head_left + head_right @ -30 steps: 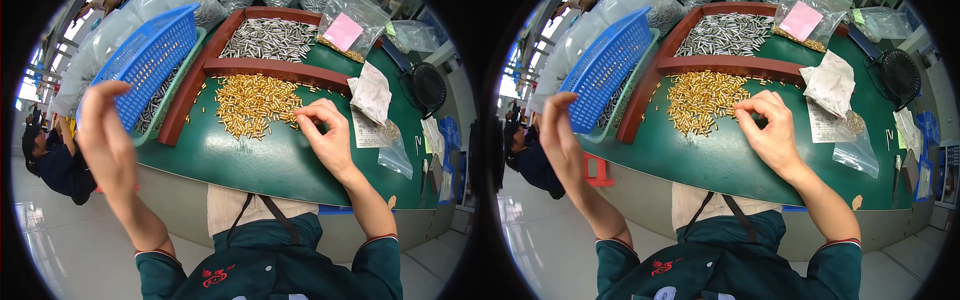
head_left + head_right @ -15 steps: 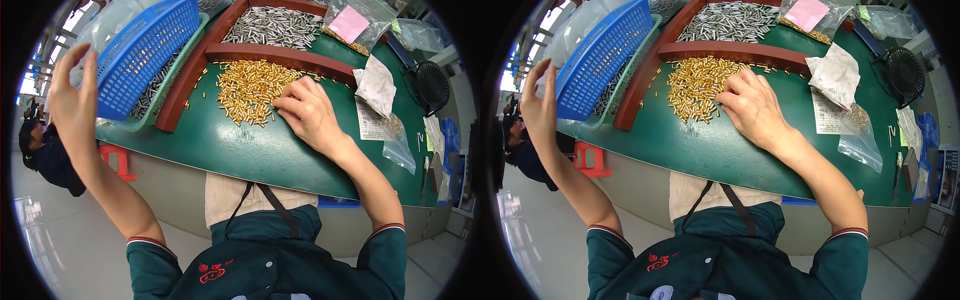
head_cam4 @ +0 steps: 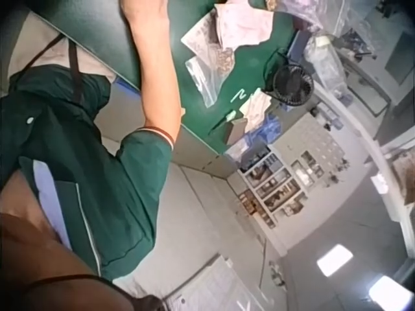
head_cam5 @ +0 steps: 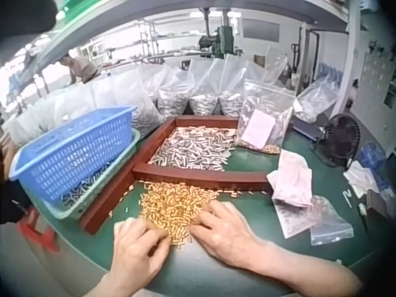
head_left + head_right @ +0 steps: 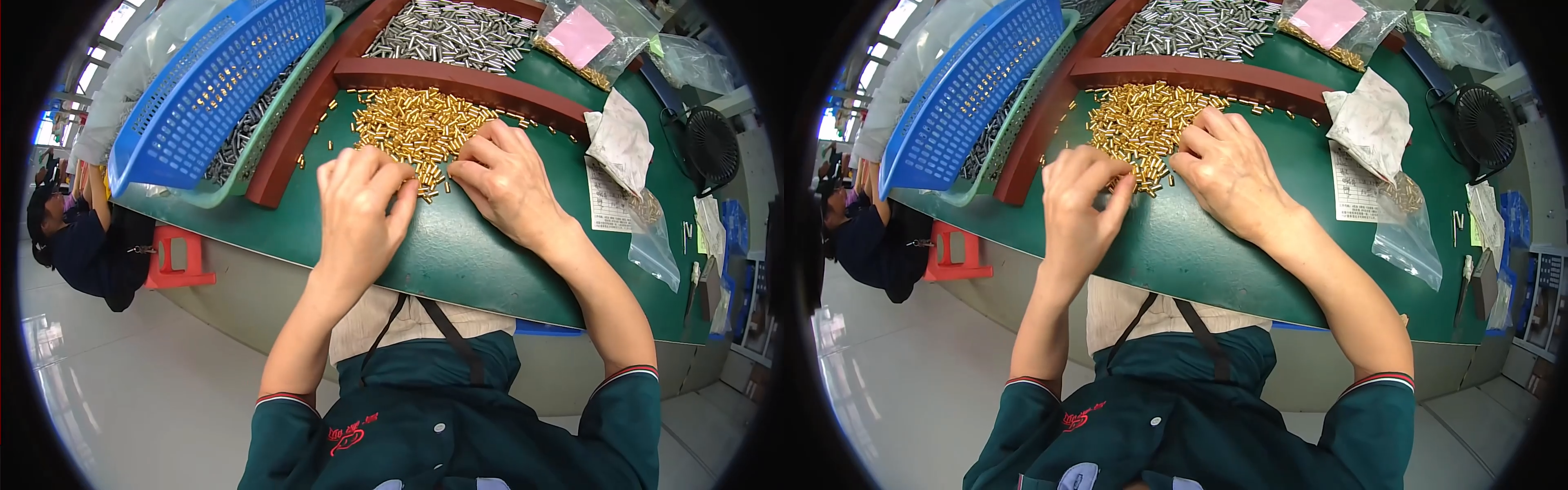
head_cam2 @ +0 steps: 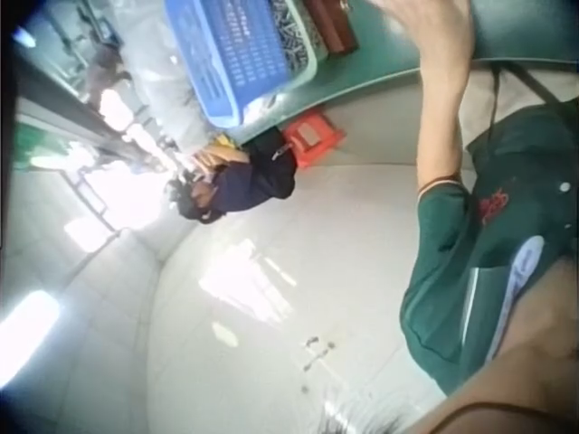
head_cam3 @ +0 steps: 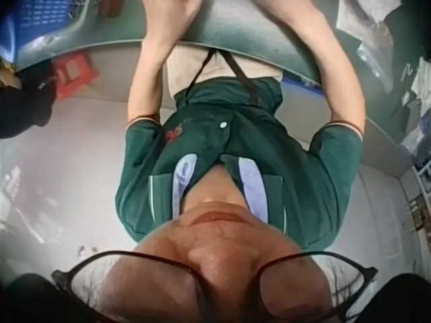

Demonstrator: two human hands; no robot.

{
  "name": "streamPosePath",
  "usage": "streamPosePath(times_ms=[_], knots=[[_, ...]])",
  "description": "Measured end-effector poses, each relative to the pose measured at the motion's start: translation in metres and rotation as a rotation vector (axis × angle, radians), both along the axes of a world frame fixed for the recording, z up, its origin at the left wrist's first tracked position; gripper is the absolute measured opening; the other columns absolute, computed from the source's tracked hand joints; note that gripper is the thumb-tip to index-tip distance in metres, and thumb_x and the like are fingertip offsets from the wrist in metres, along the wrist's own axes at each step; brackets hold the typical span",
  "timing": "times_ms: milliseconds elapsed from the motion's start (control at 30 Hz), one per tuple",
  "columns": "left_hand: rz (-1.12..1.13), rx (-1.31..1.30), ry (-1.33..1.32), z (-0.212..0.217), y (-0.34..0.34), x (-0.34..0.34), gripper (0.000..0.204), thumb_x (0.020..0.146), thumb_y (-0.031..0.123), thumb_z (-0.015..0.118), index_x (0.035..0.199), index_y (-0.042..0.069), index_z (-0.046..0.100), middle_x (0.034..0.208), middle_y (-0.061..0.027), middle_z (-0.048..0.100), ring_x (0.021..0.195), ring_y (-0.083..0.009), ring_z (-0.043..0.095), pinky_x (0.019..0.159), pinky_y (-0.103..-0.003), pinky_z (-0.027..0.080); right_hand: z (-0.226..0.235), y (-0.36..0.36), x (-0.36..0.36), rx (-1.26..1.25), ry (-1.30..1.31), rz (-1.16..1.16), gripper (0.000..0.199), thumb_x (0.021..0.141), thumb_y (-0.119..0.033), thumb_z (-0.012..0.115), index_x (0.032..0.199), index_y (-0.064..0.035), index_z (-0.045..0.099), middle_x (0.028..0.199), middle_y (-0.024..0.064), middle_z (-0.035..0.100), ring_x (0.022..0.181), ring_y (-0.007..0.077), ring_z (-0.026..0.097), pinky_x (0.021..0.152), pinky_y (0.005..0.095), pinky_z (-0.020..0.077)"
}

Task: Assembling small gold and silver metal hardware components by hand at a workstation.

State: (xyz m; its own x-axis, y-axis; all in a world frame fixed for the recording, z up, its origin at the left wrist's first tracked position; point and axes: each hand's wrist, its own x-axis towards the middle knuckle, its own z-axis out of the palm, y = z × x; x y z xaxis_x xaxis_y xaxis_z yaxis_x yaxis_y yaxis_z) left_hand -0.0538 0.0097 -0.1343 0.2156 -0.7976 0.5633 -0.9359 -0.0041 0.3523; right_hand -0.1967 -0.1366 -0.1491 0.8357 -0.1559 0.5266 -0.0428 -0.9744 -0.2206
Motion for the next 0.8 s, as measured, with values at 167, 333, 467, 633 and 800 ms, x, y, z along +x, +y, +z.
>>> streamPosePath(times_ms=[167, 333, 467, 633, 800], knots=[[-0.03, 0.026, 0.032, -0.004, -0.007, -0.009, 0.011, 0.072, 0.006, 0.071, 0.081, 0.007, 0.065, 0.081, -0.0033, 0.055, 0.083, -0.0219, 0.053, 0.079, -0.037, 0.033, -0.001, 0.0, 0.001, -0.003, -0.033, -0.021, 0.015, 0.07, -0.007, 0.071, 0.085, -0.0061, 0.067, 0.085, 0.003, 0.058, 0.089, 0.0226, 0.054, 0.077, 0.0358, 0.0434], [-0.037, 0.015, 0.043, -0.006, -0.014, -0.012, 0.011, 0.072, 0.005, 0.071, 0.081, 0.007, 0.065, 0.081, -0.0032, 0.054, 0.083, -0.022, 0.052, 0.08, -0.038, 0.032, 0.0, 0.003, -0.002, 0.01, -0.019, 0.003, 0.006, 0.072, -0.008, 0.066, 0.077, -0.0061, 0.067, 0.083, 0.0036, 0.057, 0.091, 0.0216, 0.054, 0.079, 0.035, 0.0429], [-0.053, 0.049, 0.025, -0.006, -0.017, -0.014, 0.009, 0.071, 0.005, 0.07, 0.078, 0.006, 0.065, 0.081, -0.0036, 0.054, 0.084, -0.0221, 0.052, 0.079, -0.038, 0.032, 0.002, 0.008, -0.008, 0.028, -0.012, -0.011, 0.005, 0.072, -0.008, 0.066, 0.076, -0.0057, 0.066, 0.083, 0.0036, 0.056, 0.091, 0.0218, 0.053, 0.078, 0.0351, 0.043], [-0.098, 0.083, -0.015, -0.007, -0.019, -0.017, 0.008, 0.069, 0.006, 0.069, 0.072, 0.006, 0.063, 0.082, -0.0045, 0.052, 0.085, -0.0224, 0.05, 0.078, -0.039, 0.031, 0.005, 0.013, -0.016, 0.063, 0.018, -0.019, 0.007, 0.072, -0.008, 0.067, 0.077, -0.0051, 0.064, 0.083, 0.0043, 0.056, 0.09, 0.023, 0.053, 0.077, 0.0354, 0.0432], [-0.09, 0.089, -0.001, -0.009, -0.016, -0.022, 0.009, 0.069, 0.005, 0.07, 0.075, 0.006, 0.064, 0.082, -0.0031, 0.053, 0.085, -0.0212, 0.051, 0.079, -0.037, 0.031, 0.002, 0.014, -0.02, 0.112, -0.002, -0.018, 0.011, 0.072, -0.008, 0.068, 0.082, -0.0051, 0.065, 0.083, 0.0046, 0.056, 0.088, 0.0239, 0.052, 0.077, 0.0358, 0.0429]])
